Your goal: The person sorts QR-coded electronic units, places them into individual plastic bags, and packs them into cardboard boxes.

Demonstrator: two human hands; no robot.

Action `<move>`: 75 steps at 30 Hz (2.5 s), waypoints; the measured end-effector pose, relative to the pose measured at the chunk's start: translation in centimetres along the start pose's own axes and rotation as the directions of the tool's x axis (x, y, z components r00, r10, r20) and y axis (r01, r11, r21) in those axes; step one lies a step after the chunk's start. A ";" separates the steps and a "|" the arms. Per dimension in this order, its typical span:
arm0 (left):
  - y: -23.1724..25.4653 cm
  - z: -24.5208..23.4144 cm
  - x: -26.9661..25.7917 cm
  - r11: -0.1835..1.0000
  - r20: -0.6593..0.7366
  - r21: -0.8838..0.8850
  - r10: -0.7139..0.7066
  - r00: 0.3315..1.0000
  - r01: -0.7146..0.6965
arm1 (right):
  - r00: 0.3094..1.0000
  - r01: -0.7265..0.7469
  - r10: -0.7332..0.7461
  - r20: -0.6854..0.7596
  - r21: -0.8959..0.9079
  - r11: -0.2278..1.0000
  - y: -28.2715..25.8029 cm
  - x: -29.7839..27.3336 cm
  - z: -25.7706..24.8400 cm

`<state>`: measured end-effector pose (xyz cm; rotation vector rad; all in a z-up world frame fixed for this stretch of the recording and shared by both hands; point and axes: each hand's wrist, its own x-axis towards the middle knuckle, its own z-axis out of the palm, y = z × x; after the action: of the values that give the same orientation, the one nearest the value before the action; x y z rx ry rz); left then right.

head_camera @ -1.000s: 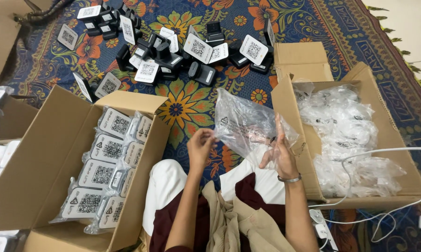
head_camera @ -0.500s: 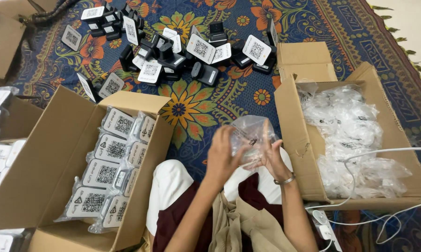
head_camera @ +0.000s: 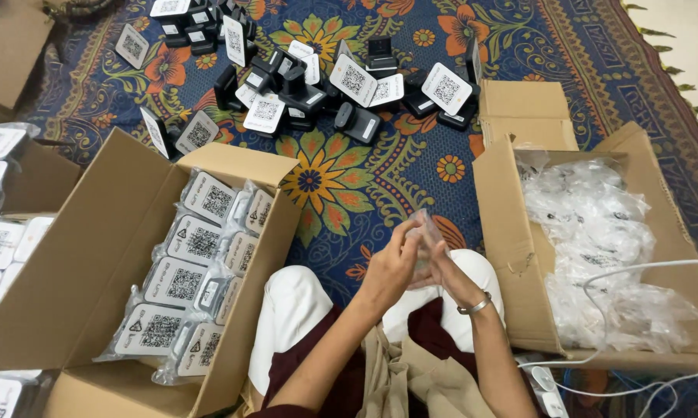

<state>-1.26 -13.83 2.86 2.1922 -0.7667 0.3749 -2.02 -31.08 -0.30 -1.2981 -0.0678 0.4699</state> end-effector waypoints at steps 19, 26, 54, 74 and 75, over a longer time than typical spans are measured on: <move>-33.8 -11.8 -1.9 0.825 -0.725 -0.051 -0.418 0.548 0.562 | 0.936 0.339 -0.350 -0.038 -0.167 0.926 -2.9 32.0 8.3; -33.2 -10.7 -1.5 0.814 -0.657 0.002 -0.436 0.614 0.580 | 0.832 0.484 -0.539 -0.133 -0.303 0.821 3.0 54.3 18.3; -33.3 -10.8 -1.3 0.772 -0.551 -0.051 -0.551 0.627 0.634 | 0.808 0.399 -0.554 0.201 -0.878 0.263 -7.3 49.8 19.3; -13.9 -12.2 3.9 0.932 -0.476 0.217 -0.158 0.865 0.289 | 0.888 0.278 0.106 -0.448 0.705 0.653 10.2 3.8 -5.1; -12.1 -12.0 4.8 0.961 -0.502 0.169 -0.107 0.859 0.218 | 0.946 0.273 0.003 -0.323 0.805 0.527 9.1 3.6 -4.9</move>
<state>9.78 -0.40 6.20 2.2018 -0.2630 0.9233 0.04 -32.52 -10.96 -0.3524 0.2846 0.1116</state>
